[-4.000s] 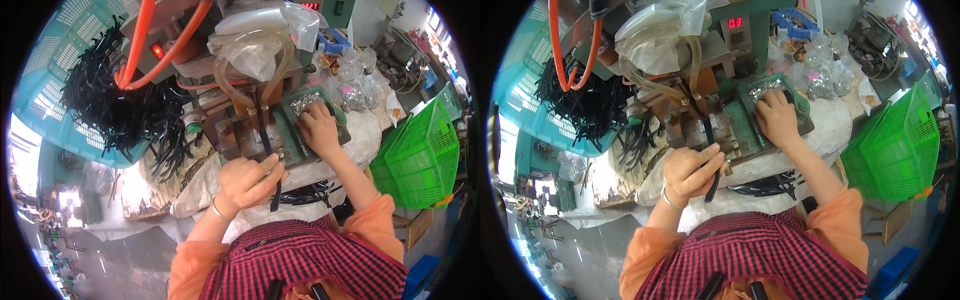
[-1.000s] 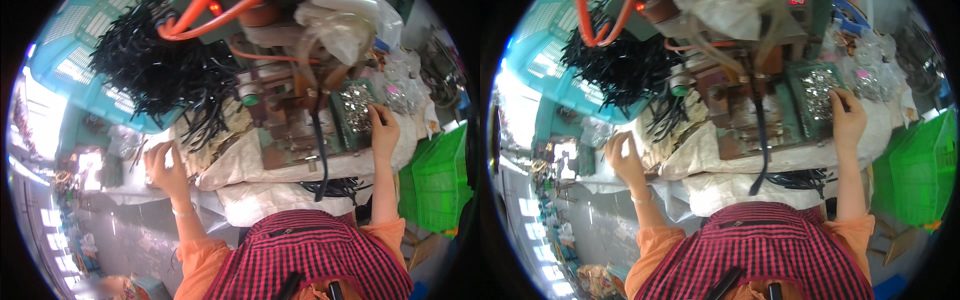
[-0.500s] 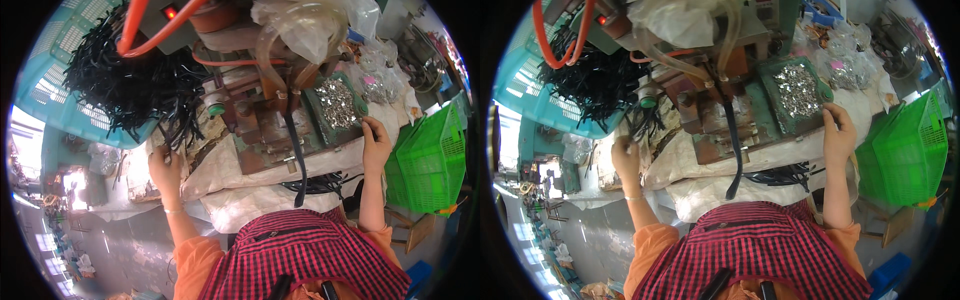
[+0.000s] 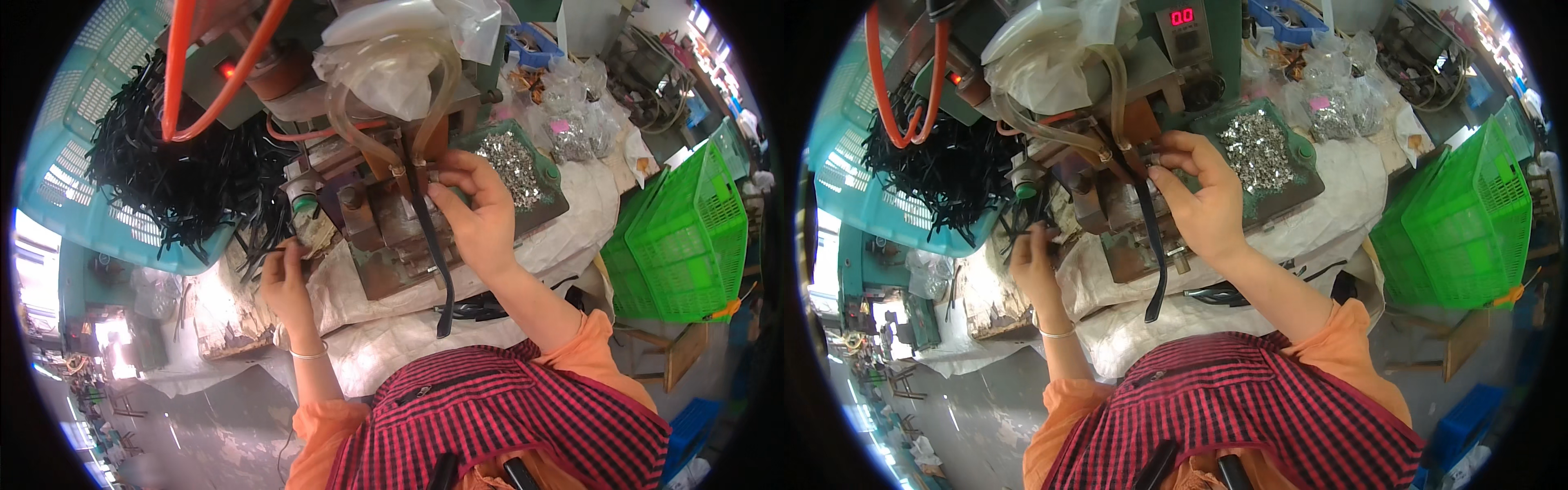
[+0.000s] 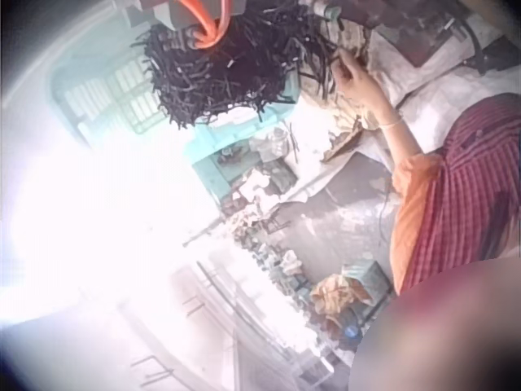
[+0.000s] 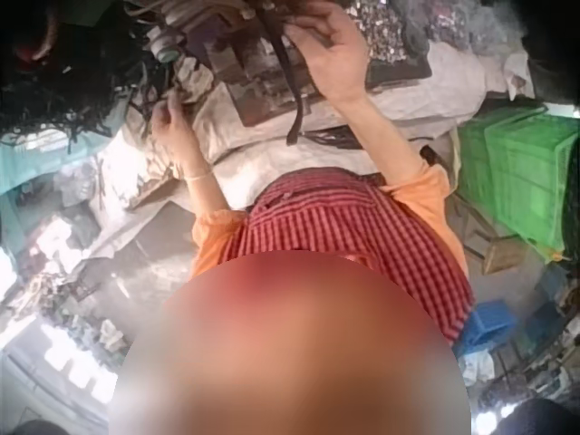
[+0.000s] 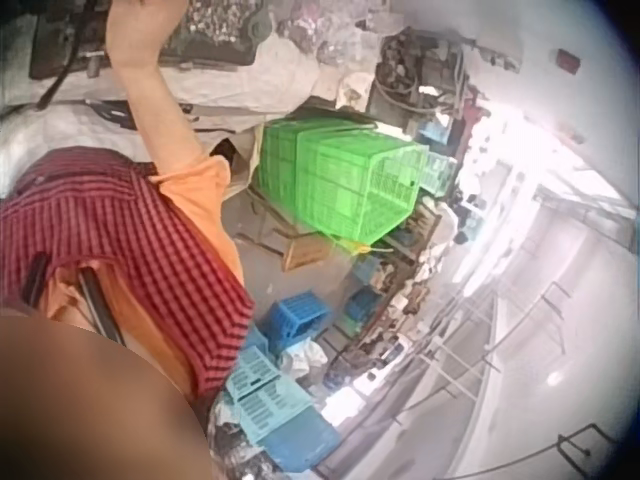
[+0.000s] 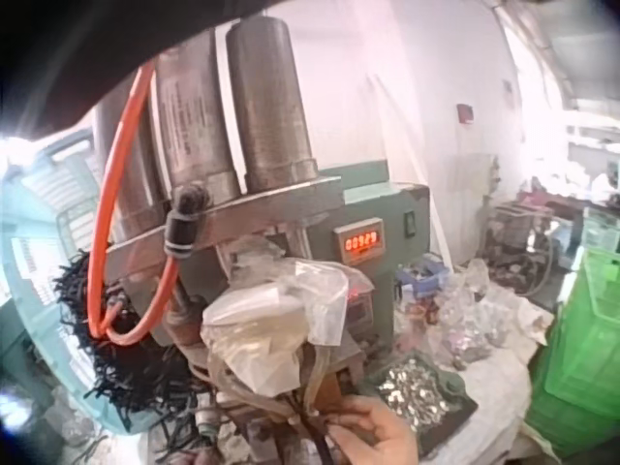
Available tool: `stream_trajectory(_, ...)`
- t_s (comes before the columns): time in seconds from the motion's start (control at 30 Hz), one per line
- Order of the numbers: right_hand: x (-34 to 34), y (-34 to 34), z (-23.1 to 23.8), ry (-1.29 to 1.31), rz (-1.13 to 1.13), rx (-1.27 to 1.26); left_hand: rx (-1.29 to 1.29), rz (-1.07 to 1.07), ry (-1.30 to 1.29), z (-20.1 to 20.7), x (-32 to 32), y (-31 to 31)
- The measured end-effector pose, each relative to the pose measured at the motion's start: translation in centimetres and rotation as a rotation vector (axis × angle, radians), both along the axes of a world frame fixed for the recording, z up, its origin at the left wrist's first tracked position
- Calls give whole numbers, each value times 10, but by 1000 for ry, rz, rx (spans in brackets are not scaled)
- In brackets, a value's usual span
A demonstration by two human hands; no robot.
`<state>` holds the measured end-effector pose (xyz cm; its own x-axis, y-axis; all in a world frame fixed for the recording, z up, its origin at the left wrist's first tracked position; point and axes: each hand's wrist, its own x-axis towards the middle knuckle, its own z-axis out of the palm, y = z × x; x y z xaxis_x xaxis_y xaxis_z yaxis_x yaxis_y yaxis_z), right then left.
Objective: The person repeatedly picks small metal pins and inserts them into black cable ends using a handheld crimping machine. They place each finished cable into a green basket and continue the cycle with new pins and cables.
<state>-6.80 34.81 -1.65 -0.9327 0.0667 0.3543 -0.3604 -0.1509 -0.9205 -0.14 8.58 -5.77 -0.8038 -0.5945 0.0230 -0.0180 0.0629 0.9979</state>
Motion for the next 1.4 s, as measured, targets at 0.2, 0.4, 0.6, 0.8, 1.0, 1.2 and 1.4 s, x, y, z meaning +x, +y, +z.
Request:
stream_trajectory(0.2,6,-11,24,-156,155,-131,-317,2,659,85,12,58)
stream_trajectory(0.4,28,11,43,-27,177,103,-1032,-416,832,86,8,91)
stream_trajectory(0.6,-25,98,-38,104,-507,1244,-1165,-476,975,65,-20,112)
stream_trajectory(0.8,-33,101,-59,310,-503,1021,-1157,-490,987,59,-23,112)
stream_trajectory(1.0,-65,92,-54,457,-341,1203,-1079,-493,785,66,1,111)
stream_trajectory(1.2,-33,111,-50,248,-474,903,-1078,301,515,68,39,20)
stream_trajectory(1.4,-44,85,-49,260,-476,799,-1378,165,31,27,-16,-75)
